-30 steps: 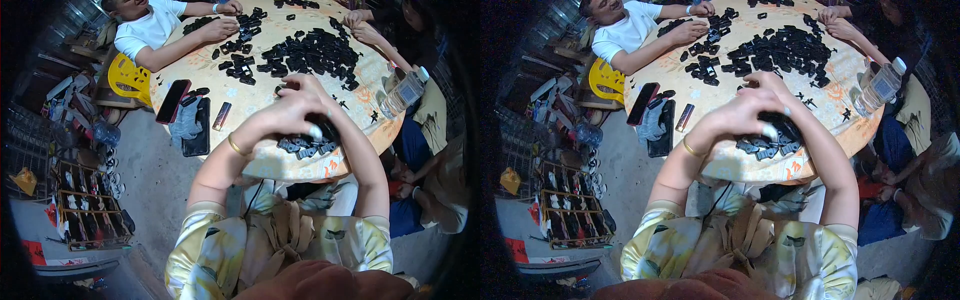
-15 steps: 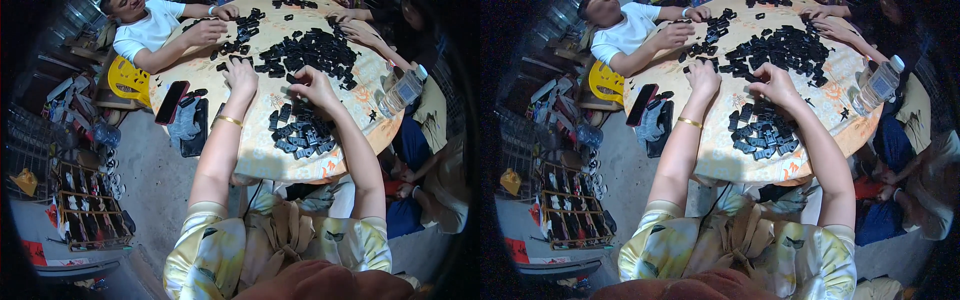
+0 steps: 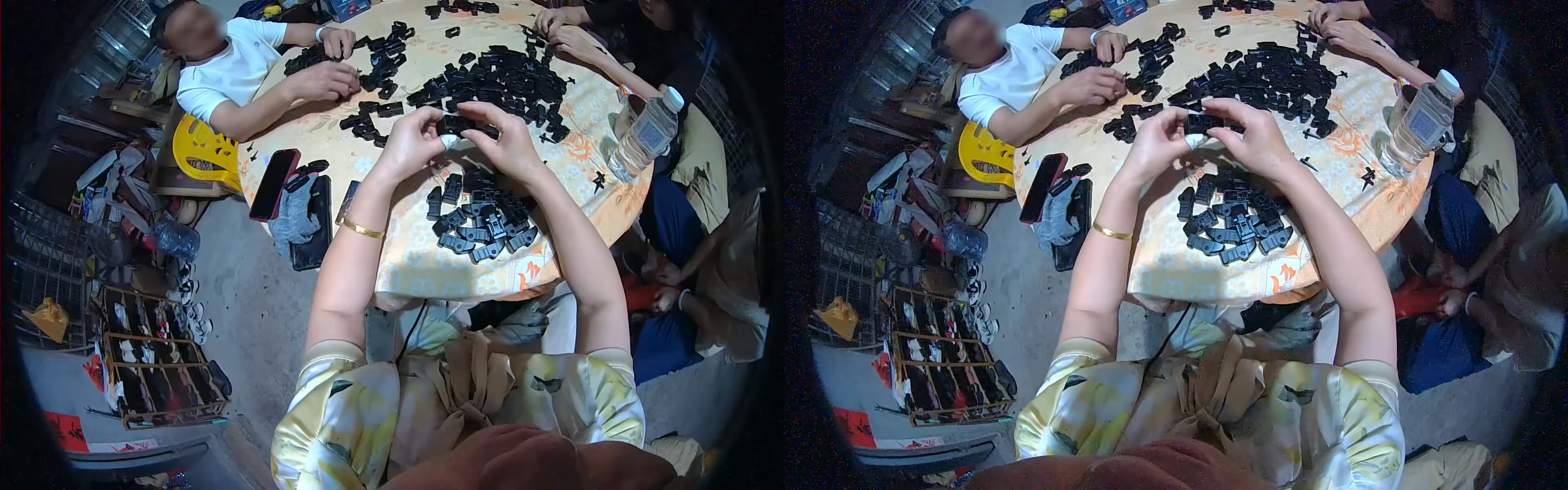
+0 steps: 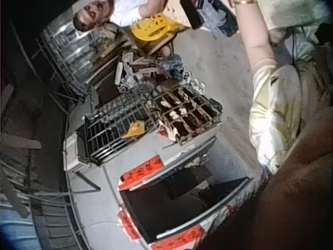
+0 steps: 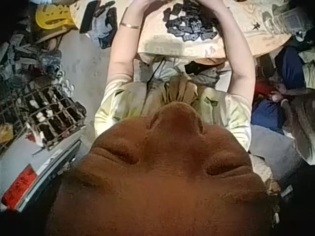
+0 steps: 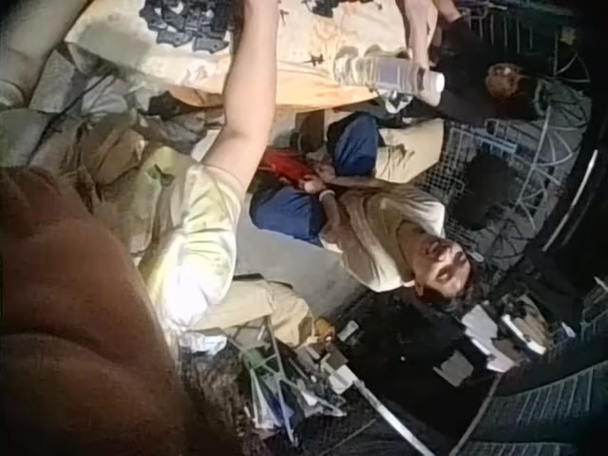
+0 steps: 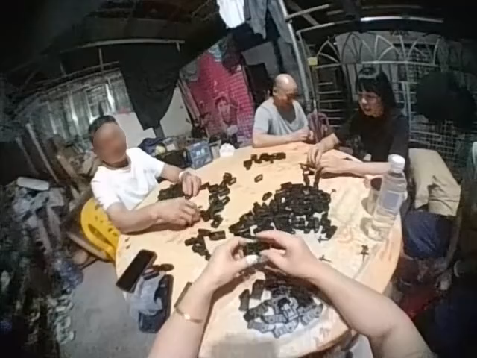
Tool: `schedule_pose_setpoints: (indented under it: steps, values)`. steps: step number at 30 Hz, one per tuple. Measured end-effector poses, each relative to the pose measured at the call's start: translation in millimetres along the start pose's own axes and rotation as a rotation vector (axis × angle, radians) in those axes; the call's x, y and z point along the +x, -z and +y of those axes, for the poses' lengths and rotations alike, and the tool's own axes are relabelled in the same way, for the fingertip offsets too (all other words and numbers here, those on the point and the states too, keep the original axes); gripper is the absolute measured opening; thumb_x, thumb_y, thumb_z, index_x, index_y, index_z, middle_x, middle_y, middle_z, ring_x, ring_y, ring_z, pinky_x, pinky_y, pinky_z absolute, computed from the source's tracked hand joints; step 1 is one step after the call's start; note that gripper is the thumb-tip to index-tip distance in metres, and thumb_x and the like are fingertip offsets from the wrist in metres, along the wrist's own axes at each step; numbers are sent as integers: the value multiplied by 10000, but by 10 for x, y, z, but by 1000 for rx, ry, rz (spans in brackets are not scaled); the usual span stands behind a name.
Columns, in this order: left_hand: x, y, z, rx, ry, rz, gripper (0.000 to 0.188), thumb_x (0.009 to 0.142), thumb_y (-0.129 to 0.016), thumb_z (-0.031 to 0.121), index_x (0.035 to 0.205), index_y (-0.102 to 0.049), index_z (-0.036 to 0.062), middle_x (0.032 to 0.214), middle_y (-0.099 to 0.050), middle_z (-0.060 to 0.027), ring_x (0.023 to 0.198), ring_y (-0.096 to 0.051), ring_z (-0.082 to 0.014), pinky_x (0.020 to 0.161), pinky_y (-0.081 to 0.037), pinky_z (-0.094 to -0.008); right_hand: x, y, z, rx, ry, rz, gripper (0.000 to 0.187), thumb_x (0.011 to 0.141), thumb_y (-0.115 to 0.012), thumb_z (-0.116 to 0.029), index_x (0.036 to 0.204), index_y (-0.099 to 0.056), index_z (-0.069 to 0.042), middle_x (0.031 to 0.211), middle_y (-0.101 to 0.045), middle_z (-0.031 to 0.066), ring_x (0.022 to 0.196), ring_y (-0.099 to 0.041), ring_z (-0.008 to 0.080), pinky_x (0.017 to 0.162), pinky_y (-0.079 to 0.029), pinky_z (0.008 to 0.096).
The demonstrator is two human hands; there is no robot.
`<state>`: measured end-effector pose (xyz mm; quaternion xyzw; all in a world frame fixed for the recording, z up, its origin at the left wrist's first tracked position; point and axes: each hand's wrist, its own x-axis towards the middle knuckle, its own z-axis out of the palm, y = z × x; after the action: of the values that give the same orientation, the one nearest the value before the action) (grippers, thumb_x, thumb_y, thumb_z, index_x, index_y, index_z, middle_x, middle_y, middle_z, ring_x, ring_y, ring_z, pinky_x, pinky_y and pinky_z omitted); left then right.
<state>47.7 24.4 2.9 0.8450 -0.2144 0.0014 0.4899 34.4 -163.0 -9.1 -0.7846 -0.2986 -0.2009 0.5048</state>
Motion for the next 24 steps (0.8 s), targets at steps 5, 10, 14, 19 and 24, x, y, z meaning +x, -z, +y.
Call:
schedule_pose_setpoints:
  steps: [5,10,14,19,24]
  values:
    - [-27,-55,-17,-529,-18,19,315,760,-636,16,1062,-556,-25,828,-604,-16,703,-554,-66,602,-463,-198,-45,-30,-58,-11,-33,35,410,752,-643,-17,1146,-535,-36,1043,-620,131,953,-612,199,826,-484,301]
    - [-33,-379,32,-794,78,89,324,814,-617,53,1117,-519,-5,968,-575,-36,834,-569,-101,732,-492,-238,-93,-37,-76,-362,90,34,497,714,-667,-36,1181,-497,-68,969,-633,135,896,-628,253,762,-503,325]
    - [10,-439,41,-546,-59,269,207,853,-569,94,1012,-538,-34,845,-591,-49,708,-559,-95,618,-480,-207,-44,-49,-103,-394,171,66,561,701,-673,-50,1217,-457,-83,937,-642,132,865,-630,275,730,-509,337]
    - [11,-234,59,-659,38,211,213,912,-434,126,1096,-488,35,934,-620,-75,719,-613,-107,519,-497,-216,-13,339,11,44,-299,55,335,808,-642,-127,1124,-567,-45,1062,-614,63,916,-589,130,806,-480,263]
    - [63,-153,-197,-21,-57,86,429,888,-470,103,1287,-334,26,983,-601,-105,713,-570,-120,563,-467,-208,-470,622,26,-191,-362,-199,504,806,-611,-356,1199,-516,-56,1165,-548,140,1055,-534,212,902,-422,339]
